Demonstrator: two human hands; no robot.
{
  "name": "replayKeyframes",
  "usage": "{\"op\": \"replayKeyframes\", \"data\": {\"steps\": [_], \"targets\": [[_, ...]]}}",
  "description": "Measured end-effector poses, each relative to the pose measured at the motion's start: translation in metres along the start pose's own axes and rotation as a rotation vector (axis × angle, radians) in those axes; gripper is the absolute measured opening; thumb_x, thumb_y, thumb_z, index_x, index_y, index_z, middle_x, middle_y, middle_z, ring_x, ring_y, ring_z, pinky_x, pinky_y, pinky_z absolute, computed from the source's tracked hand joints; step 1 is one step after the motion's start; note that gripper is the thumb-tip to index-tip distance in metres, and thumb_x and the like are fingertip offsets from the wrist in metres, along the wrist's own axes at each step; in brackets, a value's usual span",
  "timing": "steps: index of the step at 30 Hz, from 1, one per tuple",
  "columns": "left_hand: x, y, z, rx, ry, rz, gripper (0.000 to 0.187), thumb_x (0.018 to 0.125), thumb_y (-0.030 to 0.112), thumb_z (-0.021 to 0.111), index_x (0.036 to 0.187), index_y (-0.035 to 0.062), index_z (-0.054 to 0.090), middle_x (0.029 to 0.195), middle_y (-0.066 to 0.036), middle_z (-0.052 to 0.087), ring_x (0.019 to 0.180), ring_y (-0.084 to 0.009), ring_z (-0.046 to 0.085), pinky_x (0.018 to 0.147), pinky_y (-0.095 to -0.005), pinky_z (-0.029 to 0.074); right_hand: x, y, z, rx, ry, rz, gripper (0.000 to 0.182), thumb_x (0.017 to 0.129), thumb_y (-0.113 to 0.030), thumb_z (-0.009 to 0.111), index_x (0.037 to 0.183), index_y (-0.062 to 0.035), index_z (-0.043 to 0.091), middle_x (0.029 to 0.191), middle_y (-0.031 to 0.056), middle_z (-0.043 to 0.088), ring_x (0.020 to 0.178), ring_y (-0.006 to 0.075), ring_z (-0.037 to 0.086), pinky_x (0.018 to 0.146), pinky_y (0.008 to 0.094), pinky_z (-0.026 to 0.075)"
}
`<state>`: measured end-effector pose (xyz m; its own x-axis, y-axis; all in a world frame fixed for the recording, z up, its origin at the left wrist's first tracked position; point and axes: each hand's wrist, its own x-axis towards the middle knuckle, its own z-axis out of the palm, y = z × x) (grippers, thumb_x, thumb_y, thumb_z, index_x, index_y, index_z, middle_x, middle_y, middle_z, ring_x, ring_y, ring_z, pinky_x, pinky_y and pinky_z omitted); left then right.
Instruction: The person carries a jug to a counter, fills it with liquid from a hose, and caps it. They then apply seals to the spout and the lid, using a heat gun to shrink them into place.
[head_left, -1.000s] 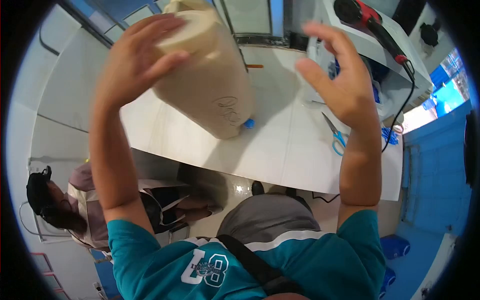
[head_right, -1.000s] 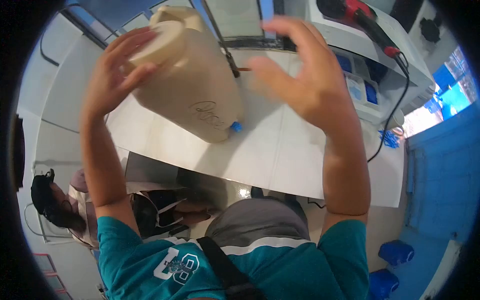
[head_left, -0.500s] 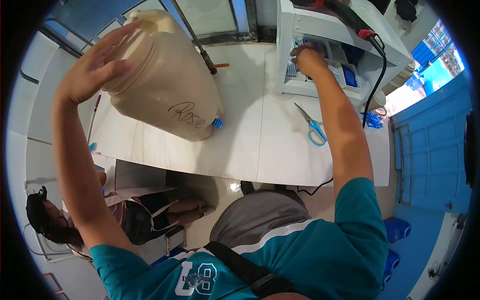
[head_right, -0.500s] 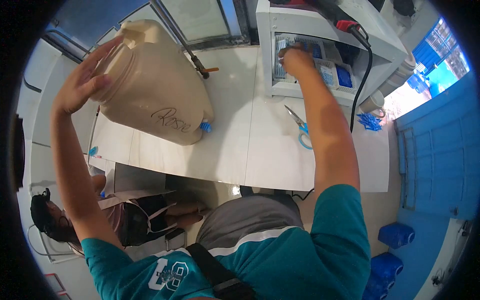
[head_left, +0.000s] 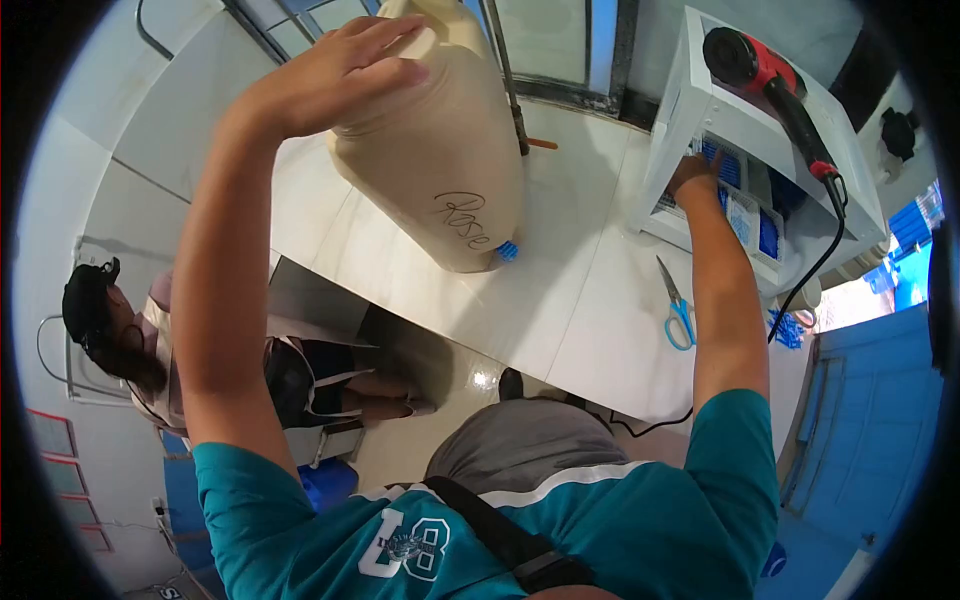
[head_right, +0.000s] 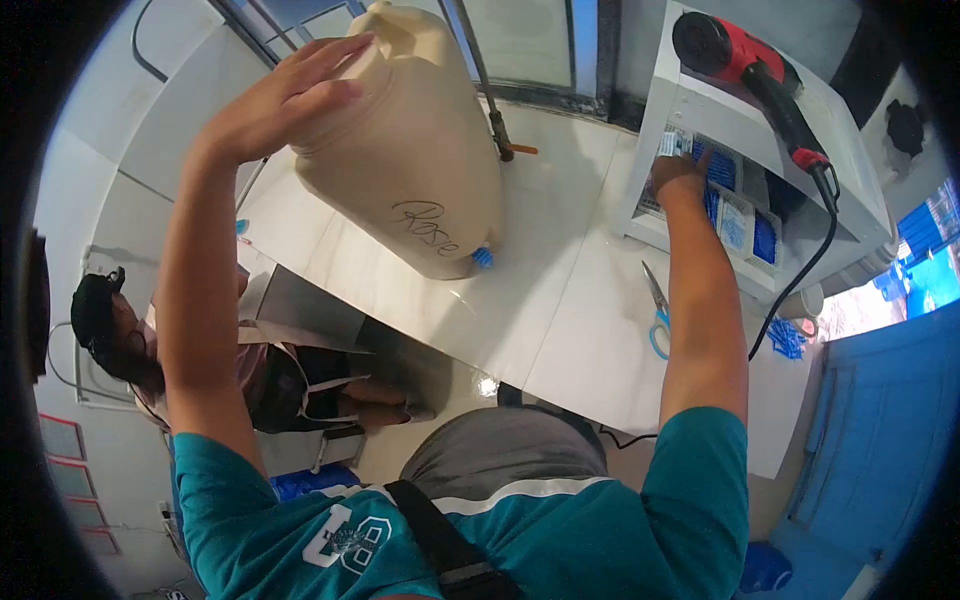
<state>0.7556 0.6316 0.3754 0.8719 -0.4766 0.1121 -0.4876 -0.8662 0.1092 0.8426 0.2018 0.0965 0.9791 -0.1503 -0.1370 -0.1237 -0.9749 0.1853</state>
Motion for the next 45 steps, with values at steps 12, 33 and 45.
{"op": "replayKeyframes", "data": {"steps": [12,33,45], "targets": [[-0.003,0.03,0.002,0.1,0.487,0.335,0.075,0.096,0.055,0.056,0.146,-0.0002,0.049,0.146,-0.02,0.052,0.137,-0.0334,0.048,0.116,-0.0426,0.035,-0.006,0.03,0.008,0.565,0.517,0.229,0.025,0.101,-0.028,0.055,0.112,-0.0156,0.074,0.117,0.0156,0.072,0.113,0.0368,0.067,0.101,0.0511,0.049],[-0.029,0.15,0.259,-1.56,-0.24,-0.162,0.023,0.095,0.013,0.075,0.114,0.0025,0.068,0.098,-0.004,0.074,0.084,-0.0081,0.068,0.075,-0.026,0.057,-0.294,-0.056,0.003,1.375,0.474,-0.113,0.032,0.089,-0.02,0.079,0.113,-0.0024,0.066,0.098,0.0117,0.07,0.088,0.0214,0.071,0.077,0.0373,0.057],[-0.049,0.142,0.3,-1.243,0.291,-0.123,0.027,0.089,0.023,0.082,0.103,0.0013,0.072,0.076,-0.004,0.072,0.062,-0.0083,0.06,0.057,-0.0279,0.049,-0.215,-0.033,0.031,1.868,0.295,0.173,0.029,0.102,-0.03,0.067,0.091,-0.003,0.063,0.077,0.0014,0.065,0.066,0.0078,0.062,0.059,0.0242,0.055]]}}
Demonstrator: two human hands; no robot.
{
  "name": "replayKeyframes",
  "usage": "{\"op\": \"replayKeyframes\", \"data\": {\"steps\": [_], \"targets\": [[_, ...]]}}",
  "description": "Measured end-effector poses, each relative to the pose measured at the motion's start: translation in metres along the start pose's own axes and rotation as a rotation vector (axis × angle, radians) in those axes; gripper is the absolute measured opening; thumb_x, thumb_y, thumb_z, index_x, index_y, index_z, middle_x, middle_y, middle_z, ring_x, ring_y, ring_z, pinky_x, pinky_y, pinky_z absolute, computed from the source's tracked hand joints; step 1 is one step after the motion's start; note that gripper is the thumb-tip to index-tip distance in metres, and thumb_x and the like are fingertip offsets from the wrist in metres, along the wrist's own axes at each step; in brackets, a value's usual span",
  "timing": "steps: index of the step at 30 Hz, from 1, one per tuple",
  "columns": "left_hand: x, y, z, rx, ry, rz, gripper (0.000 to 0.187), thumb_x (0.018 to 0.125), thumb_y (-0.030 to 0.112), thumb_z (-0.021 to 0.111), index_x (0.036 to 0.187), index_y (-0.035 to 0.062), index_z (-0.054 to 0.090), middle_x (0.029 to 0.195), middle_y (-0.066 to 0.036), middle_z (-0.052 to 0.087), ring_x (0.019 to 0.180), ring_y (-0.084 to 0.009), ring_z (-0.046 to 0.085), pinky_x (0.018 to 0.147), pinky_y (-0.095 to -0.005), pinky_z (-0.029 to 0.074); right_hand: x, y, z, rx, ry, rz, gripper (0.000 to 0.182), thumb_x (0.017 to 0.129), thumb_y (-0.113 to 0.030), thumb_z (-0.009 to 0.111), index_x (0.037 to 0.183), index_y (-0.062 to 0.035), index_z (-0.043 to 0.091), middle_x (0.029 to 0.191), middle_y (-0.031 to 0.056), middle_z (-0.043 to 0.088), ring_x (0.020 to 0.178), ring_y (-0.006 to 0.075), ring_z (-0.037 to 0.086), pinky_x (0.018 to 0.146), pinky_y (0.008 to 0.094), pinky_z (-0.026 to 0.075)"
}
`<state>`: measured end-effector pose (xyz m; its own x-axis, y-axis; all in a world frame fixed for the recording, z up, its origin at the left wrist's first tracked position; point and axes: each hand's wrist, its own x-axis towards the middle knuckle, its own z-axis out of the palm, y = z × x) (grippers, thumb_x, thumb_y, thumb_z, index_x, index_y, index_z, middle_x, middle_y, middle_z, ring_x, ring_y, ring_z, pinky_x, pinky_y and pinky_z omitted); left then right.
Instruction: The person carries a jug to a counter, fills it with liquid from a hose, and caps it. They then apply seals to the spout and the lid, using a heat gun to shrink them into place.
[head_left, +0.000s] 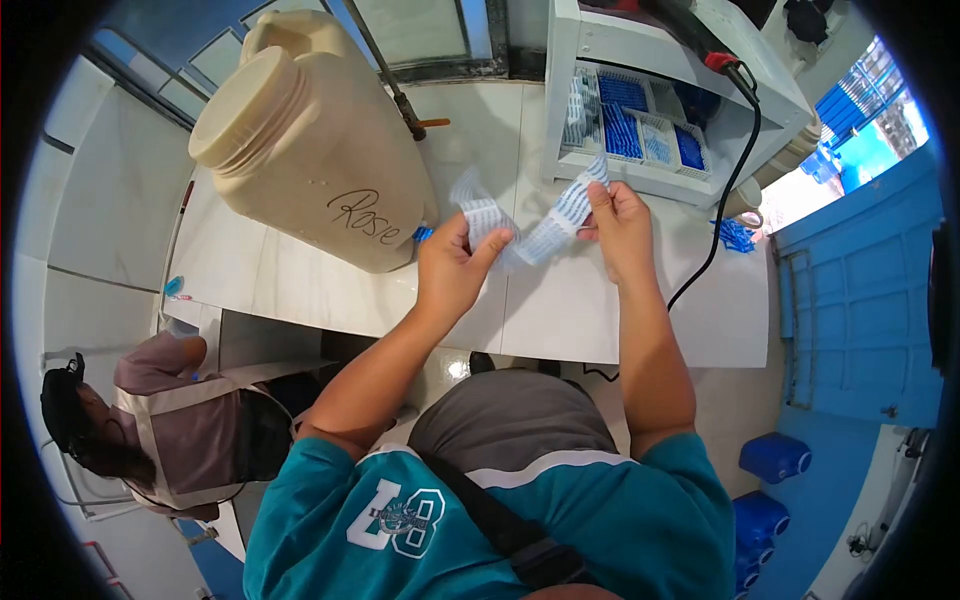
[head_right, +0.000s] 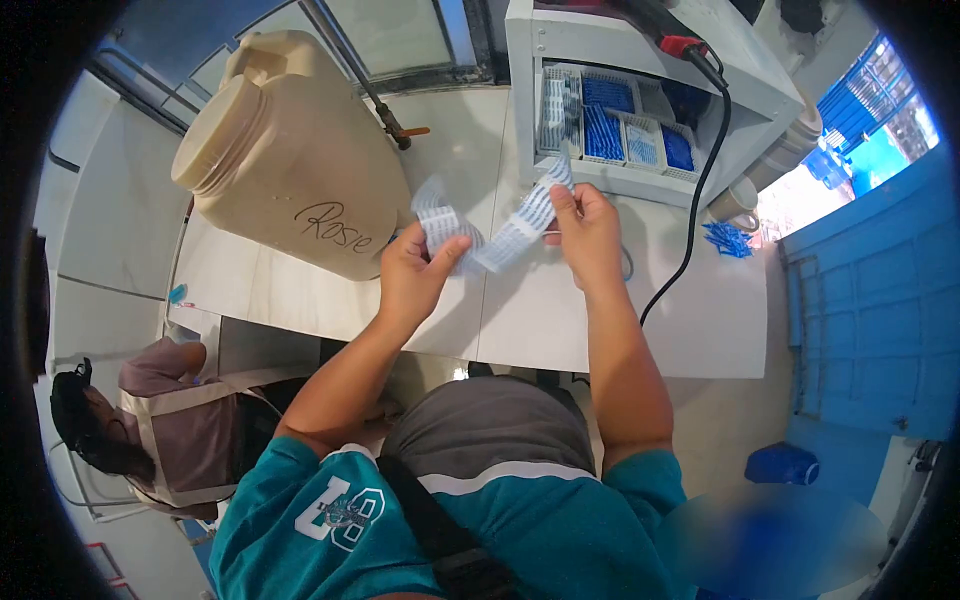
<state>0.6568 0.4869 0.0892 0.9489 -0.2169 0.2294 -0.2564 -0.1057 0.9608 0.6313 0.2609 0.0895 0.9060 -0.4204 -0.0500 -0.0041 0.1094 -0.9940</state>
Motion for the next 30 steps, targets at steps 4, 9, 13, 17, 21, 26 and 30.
{"op": "replayKeyframes", "data": {"steps": [4,9,13,17,21,26,30], "targets": [[-0.016,0.012,-0.009,0.325,0.011,-0.03,0.024,0.091,0.018,0.08,0.103,-0.0002,0.071,0.085,-0.006,0.074,0.073,-0.0084,0.066,0.065,-0.0266,0.053,0.039,0.007,-0.001,0.036,0.115,-0.046,0.031,0.101,-0.028,0.067,0.085,-0.0024,0.062,0.071,0.0015,0.062,0.063,0.0078,0.062,0.054,0.0248,0.054],[-0.039,0.027,-0.016,0.628,-0.055,0.184,0.042,0.084,0.031,0.084,0.072,0.003,0.056,0.061,-0.015,0.057,0.053,-0.0332,0.056,0.05,-0.0396,0.045,0.137,0.0,-0.002,-0.215,0.162,-0.189,0.033,0.101,-0.027,0.067,0.08,-0.0026,0.061,0.07,0.0022,0.062,0.061,0.007,0.058,0.05,0.0226,0.05],[-0.064,0.019,-0.041,0.657,-0.063,0.188,0.044,0.081,0.029,0.087,0.067,0.0039,0.053,0.06,-0.016,0.055,0.053,-0.0342,0.056,0.05,-0.0403,0.045,0.234,0.006,0.006,-0.769,0.18,-0.204,0.041,0.093,-0.043,0.071,0.096,-0.0023,0.072,0.087,0.0195,0.073,0.082,0.02,0.074,0.07,0.0376,0.057],[-0.091,0.014,-0.067,0.702,-0.015,0.059,0.045,0.08,0.029,0.087,0.066,0.0035,0.052,0.06,-0.016,0.055,0.052,-0.0348,0.055,0.05,-0.0402,0.045,0.252,0.002,0.021,-1.294,0.169,-0.105,0.055,0.09,-0.053,0.071,0.122,-0.0083,0.068,0.126,0.0241,0.065,0.121,0.0306,0.064,0.097,0.0447,0.053],[-0.119,0.01,-0.09,0.713,0.072,-0.098,0.031,0.082,0.022,0.087,0.08,0.0009,0.064,0.068,-0.015,0.064,0.056,-0.0248,0.061,0.054,-0.035,0.048,0.261,0.013,0.022,-1.375,0.267,-0.194,0.071,0.084,-0.055,0.076,0.137,-0.0121,0.057,0.14,0.0208,0.056,0.126,0.038,0.059,0.102,0.049,0.051],[-0.138,0.009,-0.1,0.577,0.225,-0.223,0.023,0.085,0.017,0.084,0.093,0.0005,0.072,0.075,-0.015,0.071,0.062,-0.0151,0.065,0.06,-0.0297,0.052,0.258,-0.01,0.014,-1.555,-0.091,-0.18,0.045,0.086,-0.047,0.076,0.115,-0.0137,0.071,0.145,0.0114,0.054,0.126,0.038,0.058,0.105,0.053,0.046],[-0.136,0.006,-0.101,0.564,0.265,-0.201,0.022,0.085,0.016,0.084,0.093,-0.0001,0.072,0.076,-0.013,0.072,0.063,-0.0115,0.063,0.061,-0.0287,0.052,0.281,0.012,0.001,-1.623,-0.133,-0.274,0.033,0.092,-0.047,0.069,0.108,-0.0194,0.076,0.146,0.0061,0.055,0.132,0.0372,0.053,0.109,0.0592,0.04]]}}
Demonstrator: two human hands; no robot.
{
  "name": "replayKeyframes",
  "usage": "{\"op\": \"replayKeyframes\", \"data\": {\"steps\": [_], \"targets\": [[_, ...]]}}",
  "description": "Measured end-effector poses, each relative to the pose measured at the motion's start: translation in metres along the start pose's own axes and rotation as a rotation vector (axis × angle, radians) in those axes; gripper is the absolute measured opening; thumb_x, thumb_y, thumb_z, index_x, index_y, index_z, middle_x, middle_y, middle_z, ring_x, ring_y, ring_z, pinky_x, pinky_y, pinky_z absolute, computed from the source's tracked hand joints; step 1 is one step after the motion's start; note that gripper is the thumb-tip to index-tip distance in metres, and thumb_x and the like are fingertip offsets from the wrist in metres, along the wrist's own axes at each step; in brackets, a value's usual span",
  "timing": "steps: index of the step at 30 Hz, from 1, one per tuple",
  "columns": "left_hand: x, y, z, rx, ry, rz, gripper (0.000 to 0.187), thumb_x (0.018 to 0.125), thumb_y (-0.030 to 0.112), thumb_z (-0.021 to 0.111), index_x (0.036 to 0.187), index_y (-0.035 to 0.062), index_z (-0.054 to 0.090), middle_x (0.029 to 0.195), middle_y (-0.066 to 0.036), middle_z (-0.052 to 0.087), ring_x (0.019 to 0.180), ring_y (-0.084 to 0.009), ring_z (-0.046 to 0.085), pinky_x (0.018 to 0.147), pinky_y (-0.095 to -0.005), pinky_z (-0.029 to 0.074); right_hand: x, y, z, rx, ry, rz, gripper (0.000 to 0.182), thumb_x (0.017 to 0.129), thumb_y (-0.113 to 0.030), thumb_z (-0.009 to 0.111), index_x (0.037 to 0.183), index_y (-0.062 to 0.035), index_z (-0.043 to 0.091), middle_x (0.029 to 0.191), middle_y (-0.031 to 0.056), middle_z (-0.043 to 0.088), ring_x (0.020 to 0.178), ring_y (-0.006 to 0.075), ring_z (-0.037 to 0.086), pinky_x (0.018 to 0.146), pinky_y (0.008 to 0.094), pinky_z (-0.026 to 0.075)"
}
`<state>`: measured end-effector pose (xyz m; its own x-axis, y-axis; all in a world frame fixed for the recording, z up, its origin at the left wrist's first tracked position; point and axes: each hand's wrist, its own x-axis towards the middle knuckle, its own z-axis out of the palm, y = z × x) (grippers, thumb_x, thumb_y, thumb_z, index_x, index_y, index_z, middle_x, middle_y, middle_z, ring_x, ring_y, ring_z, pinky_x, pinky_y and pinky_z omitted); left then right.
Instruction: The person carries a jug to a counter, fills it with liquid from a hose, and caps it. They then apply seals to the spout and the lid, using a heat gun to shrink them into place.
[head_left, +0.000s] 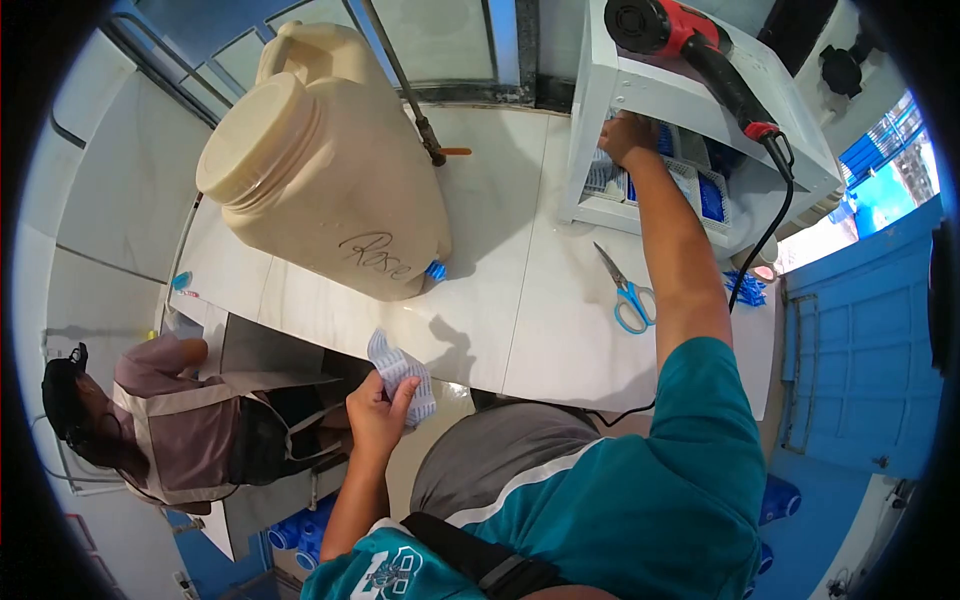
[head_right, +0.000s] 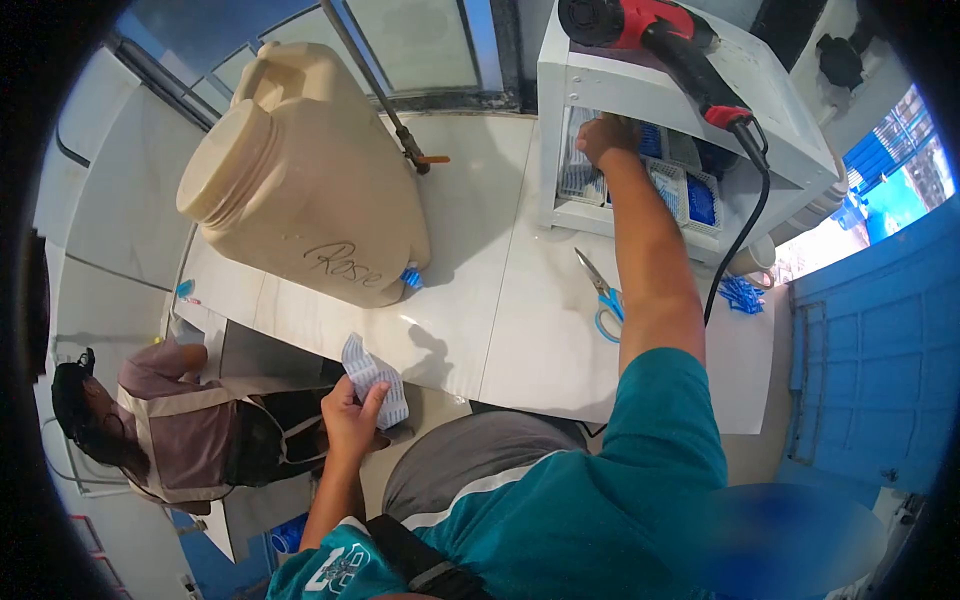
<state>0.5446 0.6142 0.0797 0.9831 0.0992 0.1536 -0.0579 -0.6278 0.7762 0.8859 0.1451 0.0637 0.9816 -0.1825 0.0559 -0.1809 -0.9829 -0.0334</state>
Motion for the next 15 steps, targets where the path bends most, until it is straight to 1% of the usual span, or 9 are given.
{"op": "replayKeyframes", "data": {"steps": [2,3,5,6,8,9,12,14,15], "targets": [[0.003,0.0,0.0,0.006,-0.034,0.006,0.023,0.085,0.016,0.084,0.093,-0.0007,0.071,0.075,-0.013,0.071,0.063,-0.0108,0.063,0.061,-0.0282,0.052,0.03,0.008,0.018,0.04,0.005,0.045,0.033,0.096,-0.047,0.061,0.114,-0.0231,0.075,0.152,0.0042,0.05,0.143,0.0322,0.041,0.111,0.0646,0.033],[0.005,0.001,0.0,0.009,-0.035,0.009,0.023,0.085,0.016,0.084,0.093,-0.0007,0.071,0.075,-0.013,0.071,0.063,-0.0108,0.063,0.061,-0.0282,0.052,0.019,-0.001,-0.002,0.044,0.005,0.048,0.033,0.096,-0.047,0.061,0.114,-0.0231,0.075,0.152,0.0042,0.05,0.143,0.0322,0.041,0.111,0.0646,0.033],[0.011,0.004,0.001,0.018,-0.095,0.017,0.024,0.085,0.016,0.084,0.094,-0.0014,0.071,0.074,-0.012,0.071,0.064,-0.0097,0.063,0.062,-0.0276,0.052,-0.007,-0.02,-0.042,-0.071,-0.177,-0.045,0.041,0.098,-0.046,0.056,0.129,-0.0231,0.07,0.162,0.0074,0.038,0.152,0.035,0.026,0.117,0.0674,0.023],[0.014,0.009,0.0,0.02,-0.097,0.019,0.024,0.085,0.016,0.084,0.094,-0.0014,0.071,0.074,-0.012,0.071,0.064,-0.0097,0.063,0.062,-0.0276,0.052,-0.018,-0.028,-0.043,-0.069,-0.177,-0.042,0.041,0.098,-0.046,0.056,0.129,-0.0231,0.07,0.162,0.0074,0.038,0.152,0.035,0.026,0.117,0.0674,0.023],[0.019,0.022,0.0,0.02,-0.168,0.03,0.022,0.088,0.01,0.079,0.104,-0.0029,0.071,0.086,-0.009,0.076,0.076,-0.0092,0.067,0.07,-0.0279,0.054,-0.034,-0.037,-0.045,-0.271,-0.32,-0.012,0.05,0.098,-0.046,0.056,0.143,-0.0243,0.059,0.169,0.0127,0.022,0.156,0.0406,0.014,0.12,0.0698,0.009],[0.021,0.027,0.003,0.019,-0.17,0.031,0.022,0.088,0.01,0.079,0.104,-0.0029,0.071,0.086,-0.009,0.076,0.076,-0.0092,0.067,0.07,-0.0279,0.054,-0.032,-0.036,-0.042,-0.272,-0.32,-0.009,0.05,0.098,-0.046,0.056,0.143,-0.0243,0.059,0.169,0.0127,0.022,0.156,0.0406,0.014,0.12,0.0698,0.009],[0.028,0.036,0.008,-0.144,-0.224,0.002,0.023,0.091,0.01,0.077,0.107,-0.0034,0.07,0.09,-0.007,0.076,0.08,-0.0096,0.066,0.073,-0.0278,0.054,-0.034,-0.039,-0.036,-0.179,-0.278,0.027,0.056,0.098,-0.046,0.056,0.151,-0.0267,0.051,0.17,0.0172,0.015,0.156,0.045,0.01,0.12,0.0704,0.001],[0.034,0.041,0.011,-0.257,-0.28,0.065,0.022,0.095,0.01,0.072,0.112,-0.0036,0.067,0.098,-0.005,0.073,0.088,-0.0101,0.065,0.08,-0.0279,0.053,-0.043,-0.04,-0.048,-0.196,-0.388,0.035,0.054,0.099,-0.044,0.055,0.15,-0.0259,0.052,0.171,0.0156,0.01,0.156,0.0452,0.006,0.12,0.071,0.0],[0.037,0.045,0.012,-0.251,-0.277,0.056,0.022,0.095,0.01,0.072,0.112,-0.0036,0.067,0.098,-0.005,0.073,0.088,-0.0101,0.065,0.08,-0.0279,0.053,-0.056,-0.04,-0.053,-0.187,-0.249,0.059,0.051,0.099,-0.044,0.055,0.146,-0.0236,0.056,0.167,0.0179,0.021,0.154,0.0436,0.017,0.12,0.0682,0.009]]}}
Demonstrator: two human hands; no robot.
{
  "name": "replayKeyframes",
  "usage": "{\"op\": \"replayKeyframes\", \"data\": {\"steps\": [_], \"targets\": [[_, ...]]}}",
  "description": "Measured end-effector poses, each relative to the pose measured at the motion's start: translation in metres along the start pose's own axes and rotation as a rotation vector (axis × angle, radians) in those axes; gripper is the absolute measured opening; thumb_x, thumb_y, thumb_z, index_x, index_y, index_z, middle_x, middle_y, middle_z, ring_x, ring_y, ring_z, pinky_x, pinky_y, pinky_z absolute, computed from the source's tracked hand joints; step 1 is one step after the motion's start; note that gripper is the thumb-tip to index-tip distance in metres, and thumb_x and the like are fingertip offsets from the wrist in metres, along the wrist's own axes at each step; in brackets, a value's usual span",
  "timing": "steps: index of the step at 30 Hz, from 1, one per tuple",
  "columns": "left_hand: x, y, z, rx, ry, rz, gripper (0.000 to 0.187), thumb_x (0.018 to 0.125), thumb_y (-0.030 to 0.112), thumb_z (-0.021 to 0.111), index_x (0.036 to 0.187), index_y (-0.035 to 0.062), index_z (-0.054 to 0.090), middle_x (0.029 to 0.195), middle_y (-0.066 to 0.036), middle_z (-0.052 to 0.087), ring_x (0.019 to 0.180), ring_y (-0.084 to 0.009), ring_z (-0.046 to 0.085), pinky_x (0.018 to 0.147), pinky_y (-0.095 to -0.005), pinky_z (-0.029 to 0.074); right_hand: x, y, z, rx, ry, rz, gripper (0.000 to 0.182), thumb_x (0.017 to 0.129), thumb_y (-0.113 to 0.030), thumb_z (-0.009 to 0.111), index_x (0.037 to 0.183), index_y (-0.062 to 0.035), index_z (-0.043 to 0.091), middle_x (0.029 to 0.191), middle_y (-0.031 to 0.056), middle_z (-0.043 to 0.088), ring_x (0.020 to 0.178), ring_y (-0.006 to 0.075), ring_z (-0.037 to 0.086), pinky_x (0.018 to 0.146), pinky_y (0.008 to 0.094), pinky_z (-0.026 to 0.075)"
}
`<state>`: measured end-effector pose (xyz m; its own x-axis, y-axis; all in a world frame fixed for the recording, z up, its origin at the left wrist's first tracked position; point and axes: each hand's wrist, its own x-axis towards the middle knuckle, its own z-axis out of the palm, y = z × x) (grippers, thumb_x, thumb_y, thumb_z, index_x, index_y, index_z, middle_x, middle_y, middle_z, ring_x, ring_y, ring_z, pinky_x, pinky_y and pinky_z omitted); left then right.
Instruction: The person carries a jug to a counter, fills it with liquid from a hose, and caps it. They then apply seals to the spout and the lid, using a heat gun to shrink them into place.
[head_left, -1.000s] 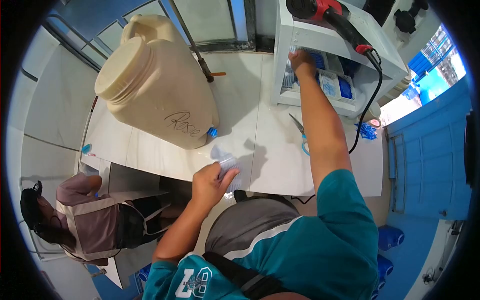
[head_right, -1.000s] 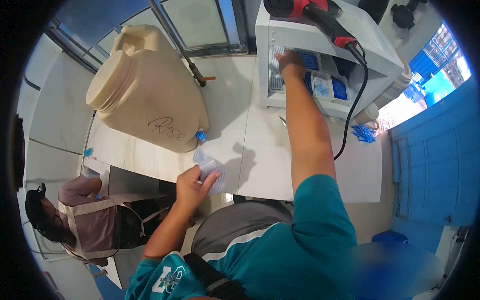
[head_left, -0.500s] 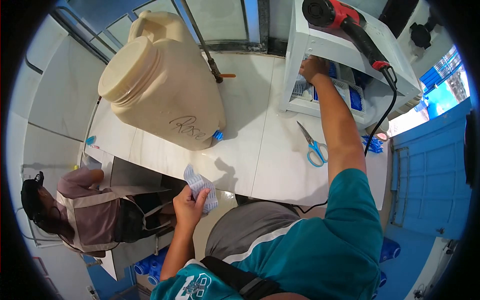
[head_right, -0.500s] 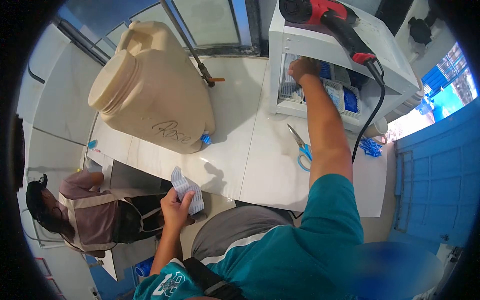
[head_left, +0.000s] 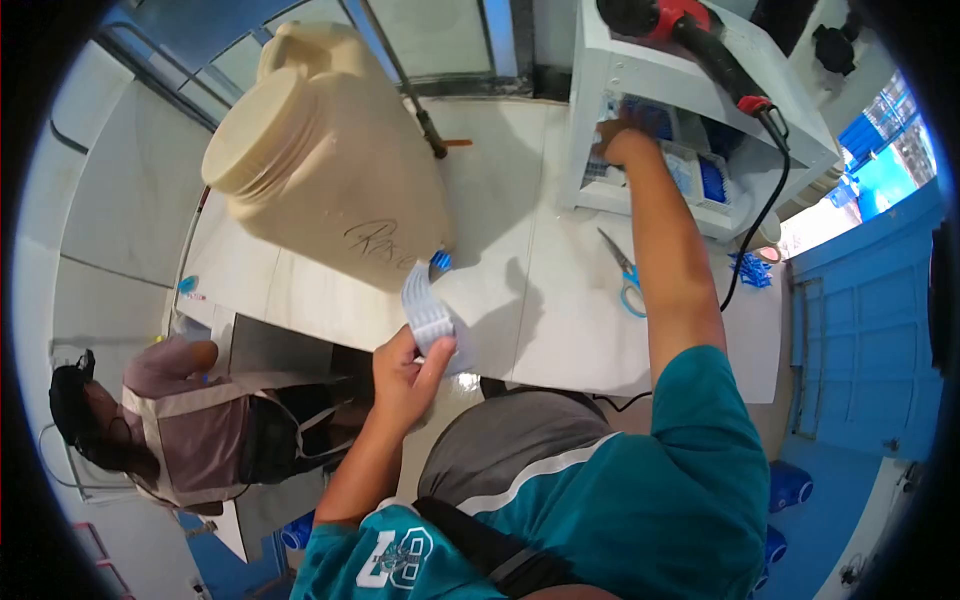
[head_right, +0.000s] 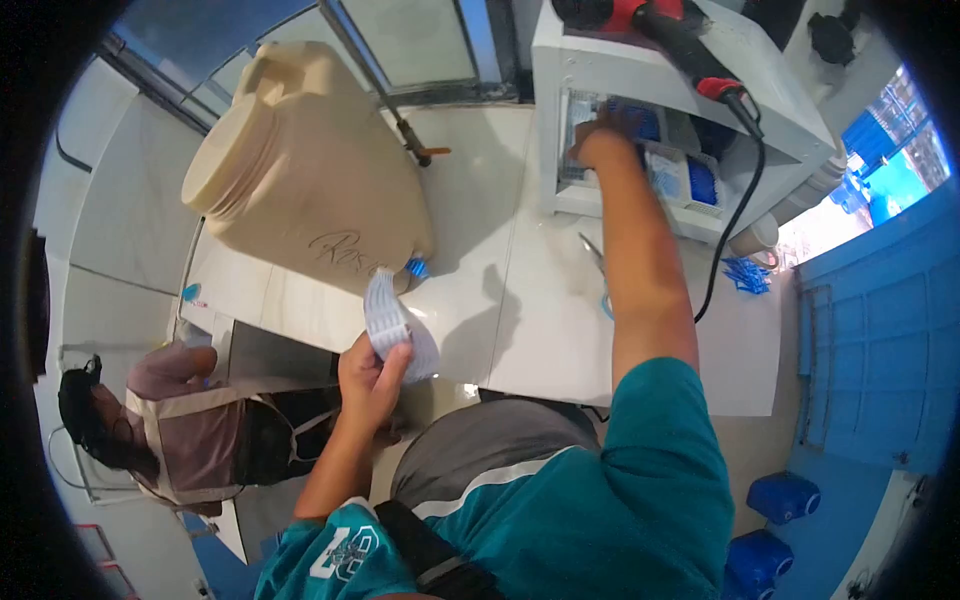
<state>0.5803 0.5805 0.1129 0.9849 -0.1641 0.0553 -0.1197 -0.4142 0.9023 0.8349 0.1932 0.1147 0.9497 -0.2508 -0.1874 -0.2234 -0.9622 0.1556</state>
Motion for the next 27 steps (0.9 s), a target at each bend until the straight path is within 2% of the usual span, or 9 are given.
{"op": "replayKeyframes", "data": {"steps": [1,3,5,8,11,17,21,23,27], "targets": [[0.003,0.004,0.001,-0.08,0.011,0.045,0.019,0.095,0.011,0.072,0.109,-0.002,0.068,0.094,-0.006,0.073,0.086,-0.009,0.065,0.077,-0.0273,0.053,-0.018,0.003,-0.001,0.021,0.132,0.023,0.049,0.099,-0.044,0.054,0.142,-0.0212,0.06,0.164,0.0202,0.033,0.151,0.0421,0.029,0.12,0.0655,0.019],[0.006,0.015,0.003,-0.151,0.05,0.07,0.017,0.095,0.013,0.072,0.105,-0.0005,0.069,0.089,-0.007,0.073,0.084,-0.0079,0.065,0.075,-0.0268,0.053,-0.056,0.017,-0.03,0.363,-0.012,-0.037,0.041,0.099,-0.04,0.058,0.127,-0.011,0.068,0.136,0.0193,0.064,0.127,0.0336,0.06,0.107,0.0526,0.043],[0.013,0.031,0.006,-0.305,0.05,0.169,0.016,0.097,0.012,0.07,0.107,-0.0006,0.069,0.093,-0.006,0.073,0.086,-0.0084,0.064,0.076,-0.0271,0.052,-0.119,0.027,-0.018,0.867,0.176,-0.261,0.033,0.1,-0.035,0.062,0.111,-0.0041,0.07,0.105,0.0097,0.075,0.096,0.0226,0.07,0.089,0.0398,0.053],[0.021,0.036,0.004,-0.306,0.007,0.281,0.016,0.096,0.011,0.07,0.107,-0.0006,0.069,0.093,-0.006,0.073,0.084,-0.0099,0.066,0.076,-0.0273,0.052,-0.191,0.003,-0.01,1.447,-0.106,-0.716,0.032,0.105,-0.033,0.057,0.108,-0.0025,0.066,0.101,0.0052,0.069,0.092,0.0151,0.062,0.088,0.0292,0.049],[0.028,0.045,0.005,-0.177,-0.036,0.387,0.017,0.094,0.008,0.072,0.108,-0.0007,0.069,0.091,-0.009,0.073,0.08,-0.0125,0.067,0.073,-0.0272,0.053,-0.217,-0.059,-0.02,1.562,-0.491,-0.674,0.033,0.107,-0.036,0.055,0.101,-0.0044,0.061,0.097,0.0011,0.064,0.091,0.011,0.058,0.086,0.0245,0.046],[0.034,0.053,0.007,0.101,0.151,0.47,0.022,0.088,0.004,0.076,0.109,-0.0005,0.071,0.086,-0.009,0.075,0.072,-0.0152,0.07,0.066,-0.028,0.056,-0.224,-0.083,-0.02,1.897,-0.419,-0.75,0.025,0.107,-0.029,0.057,0.101,-0.0051,0.06,0.092,-0.0056,0.058,0.085,0.0042,0.051,0.078,0.0238,0.046],[0.037,0.034,-0.013,-0.056,0.083,0.248,0.055,0.083,0.011,0.083,0.133,0.0009,0.06,0.105,-0.013,0.073,0.094,-0.0201,0.072,0.081,-0.0336,0.057,-0.228,-0.065,-0.051,1.812,-0.241,-0.952,0.023,0.107,-0.028,0.059,0.1,-0.0058,0.059,0.092,-0.0055,0.058,0.085,0.0045,0.052,0.077,0.0229,0.046],[0.04,0.05,-0.03,-0.224,-0.075,0.35,0.103,0.073,0.028,0.093,0.154,0.0026,0.034,0.131,-0.019,0.063,0.121,-0.0255,0.062,0.101,-0.0392,0.05,-0.232,-0.056,-0.076,1.521,-0.361,-1.102,0.032,0.101,-0.038,0.067,0.099,-0.0067,0.058,0.086,-0.0024,0.062,0.081,0.0076,0.055,0.073,0.025,0.044],[0.057,0.089,-0.068,-0.433,-0.315,0.608,0.136,0.061,0.045,0.099,0.159,0.0037,0.015,0.143,-0.019,0.052,0.135,-0.0272,0.05,0.113,-0.0404,0.038,-0.242,-0.057,-0.145,0.992,-0.216,-1.244,0.034,0.097,-0.036,0.072,0.095,-0.0046,0.06,0.082,0.0008,0.062,0.077,0.0092,0.056,0.068,0.0269,0.045]]}}
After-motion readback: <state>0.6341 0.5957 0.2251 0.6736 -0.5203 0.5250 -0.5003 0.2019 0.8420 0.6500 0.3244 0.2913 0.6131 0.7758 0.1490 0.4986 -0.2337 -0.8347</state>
